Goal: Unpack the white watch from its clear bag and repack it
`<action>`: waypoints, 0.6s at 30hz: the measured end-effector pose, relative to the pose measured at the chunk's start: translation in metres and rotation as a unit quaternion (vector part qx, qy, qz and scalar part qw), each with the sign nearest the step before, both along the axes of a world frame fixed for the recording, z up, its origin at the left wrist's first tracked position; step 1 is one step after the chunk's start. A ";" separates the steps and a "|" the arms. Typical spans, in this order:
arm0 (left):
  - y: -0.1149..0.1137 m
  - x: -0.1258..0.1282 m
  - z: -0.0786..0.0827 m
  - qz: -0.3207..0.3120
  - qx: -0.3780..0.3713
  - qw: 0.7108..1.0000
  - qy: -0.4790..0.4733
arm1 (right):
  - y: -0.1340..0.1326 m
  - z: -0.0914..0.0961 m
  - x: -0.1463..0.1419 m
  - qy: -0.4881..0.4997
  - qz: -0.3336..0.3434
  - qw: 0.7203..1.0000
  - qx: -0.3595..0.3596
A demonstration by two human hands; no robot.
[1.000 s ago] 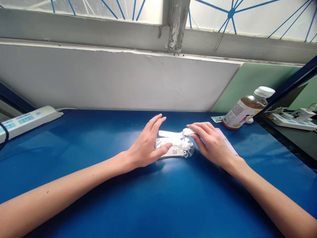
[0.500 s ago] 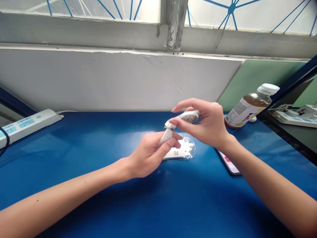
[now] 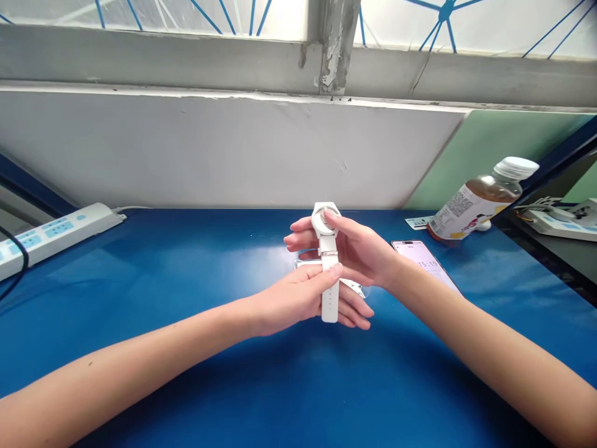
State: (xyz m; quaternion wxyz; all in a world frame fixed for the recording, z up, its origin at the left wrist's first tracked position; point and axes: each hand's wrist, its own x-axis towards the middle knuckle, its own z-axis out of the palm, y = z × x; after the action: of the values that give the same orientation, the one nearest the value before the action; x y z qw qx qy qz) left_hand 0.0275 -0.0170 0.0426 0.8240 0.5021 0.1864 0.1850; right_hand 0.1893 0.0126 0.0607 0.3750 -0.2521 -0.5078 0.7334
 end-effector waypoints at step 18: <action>0.005 -0.007 -0.009 -0.027 -0.103 0.994 -0.020 | 0.000 -0.007 0.000 0.098 0.042 0.991 -0.079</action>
State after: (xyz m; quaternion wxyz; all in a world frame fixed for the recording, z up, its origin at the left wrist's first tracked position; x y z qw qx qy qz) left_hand 0.0209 -0.0124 0.0340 0.8797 0.4154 0.1739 0.1526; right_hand 0.1891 0.0129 0.0542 0.3701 -0.1865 -0.4191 0.8078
